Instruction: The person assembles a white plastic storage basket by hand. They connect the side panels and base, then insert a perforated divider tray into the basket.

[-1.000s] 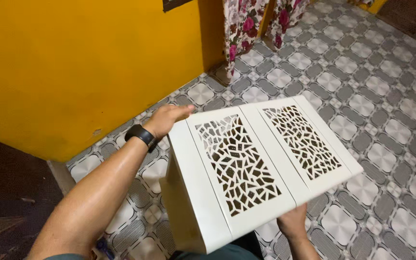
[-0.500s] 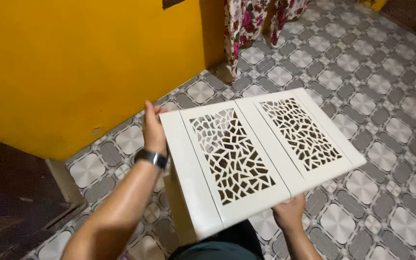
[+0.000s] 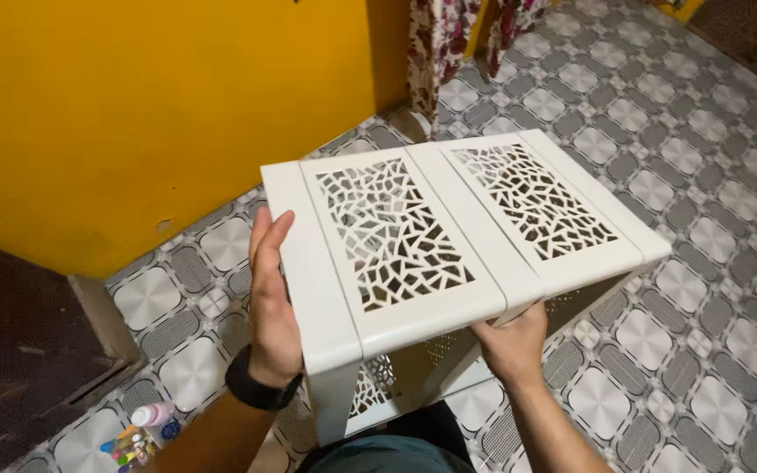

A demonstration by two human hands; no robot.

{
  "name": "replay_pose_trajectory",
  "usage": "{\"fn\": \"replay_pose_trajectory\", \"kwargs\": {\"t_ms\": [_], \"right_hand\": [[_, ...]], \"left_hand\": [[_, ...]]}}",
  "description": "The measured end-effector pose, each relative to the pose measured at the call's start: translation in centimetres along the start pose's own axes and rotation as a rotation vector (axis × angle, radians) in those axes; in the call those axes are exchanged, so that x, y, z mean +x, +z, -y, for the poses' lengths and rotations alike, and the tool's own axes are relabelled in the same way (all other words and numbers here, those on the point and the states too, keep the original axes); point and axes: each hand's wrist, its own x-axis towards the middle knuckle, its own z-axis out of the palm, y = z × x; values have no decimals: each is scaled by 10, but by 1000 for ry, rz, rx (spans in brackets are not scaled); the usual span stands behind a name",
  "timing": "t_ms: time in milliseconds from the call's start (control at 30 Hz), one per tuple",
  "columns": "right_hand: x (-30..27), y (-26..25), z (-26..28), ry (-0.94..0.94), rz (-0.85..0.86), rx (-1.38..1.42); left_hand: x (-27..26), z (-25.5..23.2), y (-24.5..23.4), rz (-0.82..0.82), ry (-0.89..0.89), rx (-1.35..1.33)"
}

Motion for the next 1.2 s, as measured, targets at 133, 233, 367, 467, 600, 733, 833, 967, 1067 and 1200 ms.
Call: {"fn": "replay_pose_trajectory", "kwargs": {"t_ms": [133, 233, 367, 467, 600, 733, 833, 967, 1067, 1200], "right_hand": [[6, 9, 0, -7, -30, 118], [0, 7, -6, -3, -33, 116], [1, 8, -23, 36, -29, 151], [10, 3, -33, 29, -81, 53], [5, 2, -28, 88, -102, 122], [-5, -1, -19, 45, -22, 56], [-11, -13, -14, 116, 149, 67], [-31, -75, -9, -102, 557, -119], [-18, -172, -12, 81, 688, -113], [3, -189, -90, 686, 175, 42]], "left_hand": [[8, 4, 1, -35, -39, 192], [9, 15, -2, -51, -120, 378], [17, 36, -4, -68, -172, 452], [28, 39, 7, -157, -317, 303], [20, 18, 17, -41, -660, -381], [11, 9, 8, 36, -802, -347], [17, 9, -13, 35, -880, -422], [21, 3, -36, 160, -881, -556], [19, -8, -43, 190, -843, -399], [24, -17, -44, 290, -778, -317]]}}
